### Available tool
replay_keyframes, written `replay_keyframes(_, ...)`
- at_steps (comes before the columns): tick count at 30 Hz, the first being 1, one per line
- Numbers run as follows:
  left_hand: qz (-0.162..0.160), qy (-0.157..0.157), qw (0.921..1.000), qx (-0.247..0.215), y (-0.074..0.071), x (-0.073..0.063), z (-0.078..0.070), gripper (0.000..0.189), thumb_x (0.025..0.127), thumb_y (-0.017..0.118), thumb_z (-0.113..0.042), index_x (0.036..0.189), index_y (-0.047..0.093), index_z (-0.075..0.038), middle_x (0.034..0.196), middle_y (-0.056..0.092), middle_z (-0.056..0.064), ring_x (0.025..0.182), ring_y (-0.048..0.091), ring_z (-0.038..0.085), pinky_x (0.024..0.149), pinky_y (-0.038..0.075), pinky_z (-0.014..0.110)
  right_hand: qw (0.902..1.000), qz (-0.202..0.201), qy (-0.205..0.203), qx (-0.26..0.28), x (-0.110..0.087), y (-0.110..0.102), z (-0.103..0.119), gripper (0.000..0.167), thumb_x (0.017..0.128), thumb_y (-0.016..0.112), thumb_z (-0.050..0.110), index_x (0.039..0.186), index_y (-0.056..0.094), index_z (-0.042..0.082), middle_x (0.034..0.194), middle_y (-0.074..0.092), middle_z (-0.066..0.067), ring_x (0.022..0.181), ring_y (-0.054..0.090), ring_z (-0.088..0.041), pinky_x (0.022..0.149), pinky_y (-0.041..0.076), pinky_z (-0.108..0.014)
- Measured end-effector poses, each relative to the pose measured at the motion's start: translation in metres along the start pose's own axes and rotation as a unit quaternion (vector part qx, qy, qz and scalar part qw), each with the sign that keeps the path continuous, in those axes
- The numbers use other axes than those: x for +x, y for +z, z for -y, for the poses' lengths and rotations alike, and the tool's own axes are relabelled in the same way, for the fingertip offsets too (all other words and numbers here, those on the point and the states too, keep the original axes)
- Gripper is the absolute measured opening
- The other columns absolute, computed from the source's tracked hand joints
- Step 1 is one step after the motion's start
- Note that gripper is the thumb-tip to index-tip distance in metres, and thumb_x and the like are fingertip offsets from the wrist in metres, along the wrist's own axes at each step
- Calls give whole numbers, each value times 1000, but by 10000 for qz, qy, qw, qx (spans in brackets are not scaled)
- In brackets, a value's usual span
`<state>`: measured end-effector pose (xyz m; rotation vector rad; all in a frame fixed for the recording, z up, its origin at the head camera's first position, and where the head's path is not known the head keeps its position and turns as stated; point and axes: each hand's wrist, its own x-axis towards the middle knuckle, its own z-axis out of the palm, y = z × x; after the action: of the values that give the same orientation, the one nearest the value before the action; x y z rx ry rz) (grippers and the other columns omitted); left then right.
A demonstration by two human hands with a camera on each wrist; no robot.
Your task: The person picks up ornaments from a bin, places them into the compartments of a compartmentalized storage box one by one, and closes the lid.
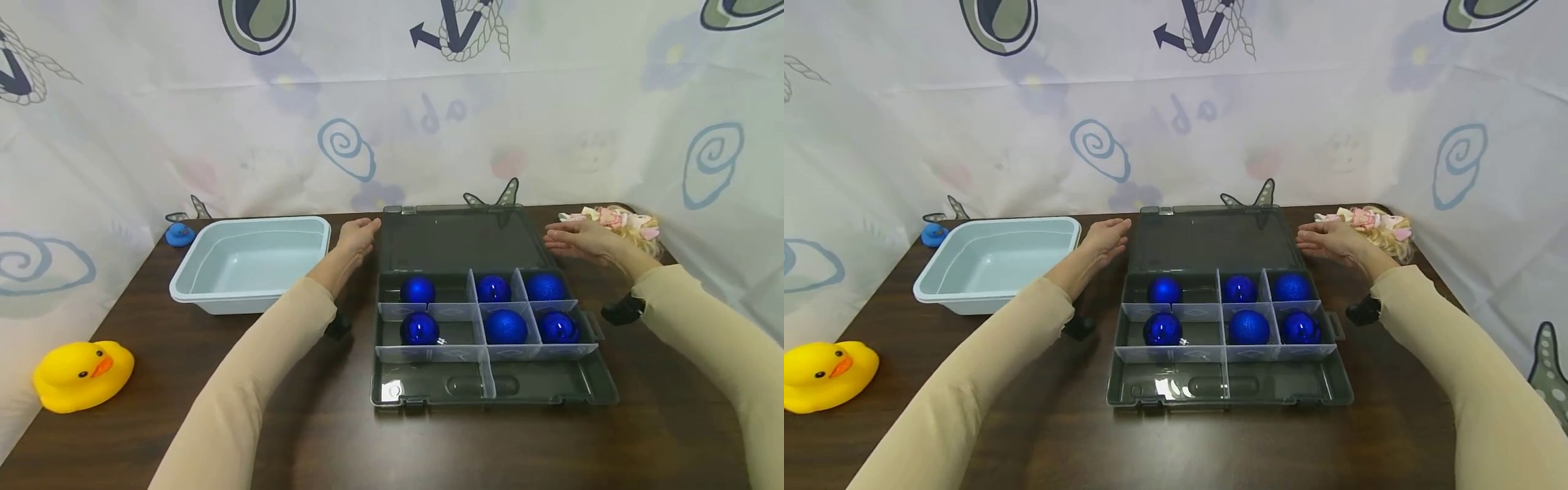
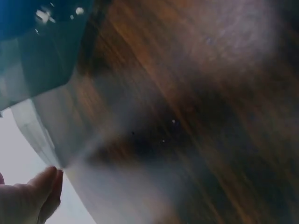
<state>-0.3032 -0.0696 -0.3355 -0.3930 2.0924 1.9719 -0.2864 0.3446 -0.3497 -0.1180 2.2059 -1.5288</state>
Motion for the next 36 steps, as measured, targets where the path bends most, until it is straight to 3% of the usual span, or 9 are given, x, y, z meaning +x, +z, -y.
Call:
replay_keyframes(8,145,-380,9992,-65,7,16,6,50,101,44,-17,145,30,0,147,37,15,131,42,28,106,38,34,9999,117,12,111,11,0,-2,61,102,40,21,144,12,-13,148,16,-36,96,55,8,90,47,-17)
replay_keyframes(13,-184,-234,9991,-293,8,21,12,45,99,46,-10,142,37,1,135,51,14,117,56,23,97,46,28,9998,6,-15,202,15,1,-4,61,102,41,20,144,12,-13,149,15,-34,95,54,9,90,47,-17)
replay_keyframes(15,-345,-103,9985,-422,9,20,11,42,98,49,-8,138,43,1,131,55,14,110,58,20,94,47,27,9994,-67,-68,320,14,0,-4,62,101,43,19,145,13,-12,149,20,-31,95,55,9,89,48,-16)
replay_keyframes(17,-449,12,9970,-629,10,15,8,40,97,50,-6,136,47,1,133,53,16,111,56,19,98,45,30,9982,-188,-204,538,12,-2,-3,63,100,46,18,145,14,-12,142,41,-21,94,57,8,85,49,-15)
replay_keyframes(21,-528,354,9924,-1054,12,11,2,37,94,54,-2,131,53,0,131,55,16,106,58,17,97,46,28,9875,-333,-591,1423,6,-5,2,65,96,52,10,144,15,-13,109,65,6,92,63,1,80,51,-16)
replay_keyframes(26,-380,645,9905,-1153,9,1,-5,38,93,55,-3,131,54,-2,133,55,13,110,58,18,97,46,29,9879,-643,-570,1294,-6,-2,14,70,94,56,16,146,15,-8,106,59,17,92,62,4,80,50,-15)
replay_keyframes(31,-129,1052,9922,-652,2,-11,-14,38,94,55,-5,132,54,-3,131,56,14,110,59,19,97,46,31,9884,-893,-594,1080,-17,-2,24,72,94,56,18,147,14,-7,105,56,18,90,62,5,79,51,-14)
replay_keyframes(34,91,1417,9896,-232,-4,-16,-18,39,94,55,-5,133,52,-2,132,55,15,114,57,20,97,46,32,9821,-1055,-853,1310,-21,-1,28,53,92,59,12,141,39,6,97,62,16,88,63,1,76,52,-16)
replay_keyframes(36,209,1637,9863,-28,-8,-18,-20,40,93,56,-4,134,51,-2,131,55,16,110,58,19,95,48,30,9802,-1249,-928,1224,-22,0,31,31,91,61,11,121,58,16,91,64,15,84,62,1,73,51,-15)
